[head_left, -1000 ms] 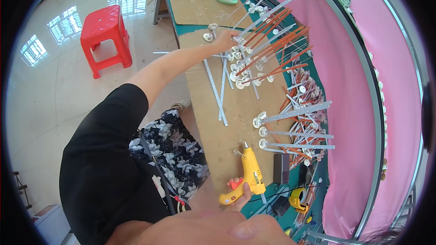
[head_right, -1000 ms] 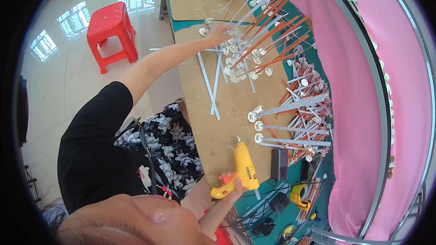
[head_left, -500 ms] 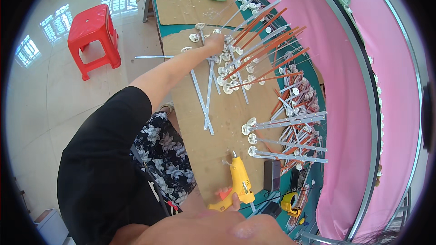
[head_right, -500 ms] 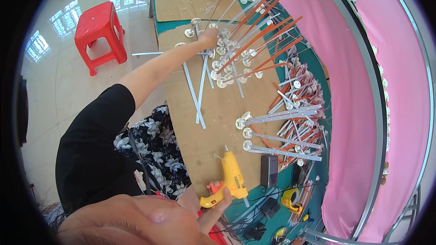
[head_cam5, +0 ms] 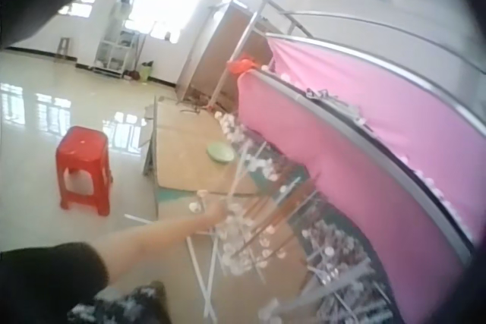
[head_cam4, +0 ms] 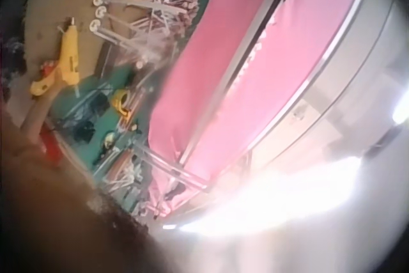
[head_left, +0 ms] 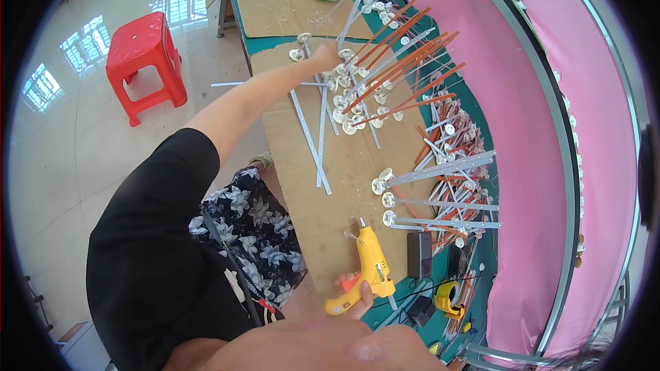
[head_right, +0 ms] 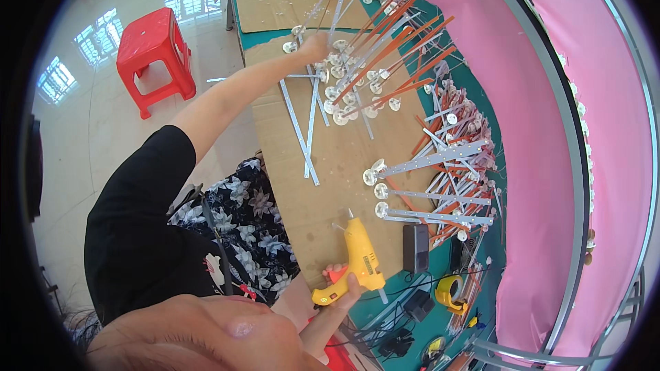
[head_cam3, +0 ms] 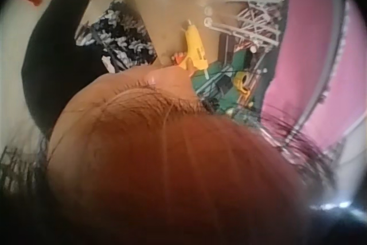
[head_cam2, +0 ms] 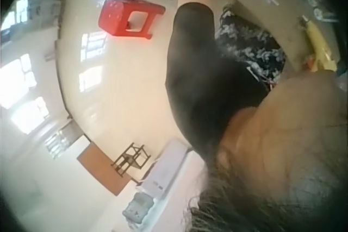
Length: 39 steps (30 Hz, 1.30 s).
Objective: Using a hot glue gun to attach wooden sticks to plastic circular bases.
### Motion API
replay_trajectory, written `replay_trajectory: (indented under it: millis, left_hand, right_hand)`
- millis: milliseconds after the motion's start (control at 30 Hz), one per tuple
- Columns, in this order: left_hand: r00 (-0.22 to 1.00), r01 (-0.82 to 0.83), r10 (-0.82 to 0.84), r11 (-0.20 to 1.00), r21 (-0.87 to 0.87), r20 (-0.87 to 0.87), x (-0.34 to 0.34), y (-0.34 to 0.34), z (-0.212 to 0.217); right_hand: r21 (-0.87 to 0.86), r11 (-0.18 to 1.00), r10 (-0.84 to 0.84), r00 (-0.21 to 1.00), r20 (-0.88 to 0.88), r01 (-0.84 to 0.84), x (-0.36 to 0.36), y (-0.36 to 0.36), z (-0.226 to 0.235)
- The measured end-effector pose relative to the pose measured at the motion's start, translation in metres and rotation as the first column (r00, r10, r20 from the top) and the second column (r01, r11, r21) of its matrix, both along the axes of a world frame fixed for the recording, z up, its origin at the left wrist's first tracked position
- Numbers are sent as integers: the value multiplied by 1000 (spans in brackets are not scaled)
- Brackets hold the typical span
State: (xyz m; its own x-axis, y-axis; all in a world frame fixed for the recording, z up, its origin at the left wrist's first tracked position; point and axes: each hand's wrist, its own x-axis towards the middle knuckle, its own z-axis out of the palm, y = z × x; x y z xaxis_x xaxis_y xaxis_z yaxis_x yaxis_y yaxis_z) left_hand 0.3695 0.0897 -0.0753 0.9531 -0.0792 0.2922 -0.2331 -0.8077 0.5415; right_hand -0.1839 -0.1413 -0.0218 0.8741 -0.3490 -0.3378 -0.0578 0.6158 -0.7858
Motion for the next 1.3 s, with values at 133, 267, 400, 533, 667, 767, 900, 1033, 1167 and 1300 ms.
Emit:
replay_trajectory:
  millis: [133,267,400,533,667,767,900,1033,1167,1300]
  left_hand:
    - [998,-23,11,980,-195,-60,-47,12,49]
    - [994,-99,86,971,-218,-68,-53,22,46]
    - [944,311,-230,860,-403,237,-119,23,41]
    - [707,698,-685,635,-332,177,-234,-14,97]
    - [686,711,-706,599,-368,178,-258,-82,107]
    - [737,675,-612,691,-259,288,-263,-127,106]
    - [783,619,-571,678,-397,247,-262,-159,114]
    - [724,638,-685,618,-459,85,-258,-167,122]
    - [729,592,-684,621,-514,14,-253,-167,115]
    - [730,652,-682,671,-354,51,-272,-150,128]
  right_hand:
    - [46,999,-6,1000,11,6,-5,-9,-13]
    - [31,999,25,999,37,-26,-6,-12,-16]
    - [73,997,-34,997,65,30,-6,-20,-22]
    - [88,996,-42,996,85,34,-2,-15,-17]
    - [117,993,-46,993,110,33,0,-12,-13]
    - [132,991,-35,991,131,17,1,-13,-17]
    - [169,986,-29,991,129,6,1,-9,-12]
    - [141,989,34,990,134,-53,-2,-13,-17]
    - [149,989,-19,991,135,-1,0,-10,-15]
    - [130,992,-25,991,132,8,-1,-9,-15]
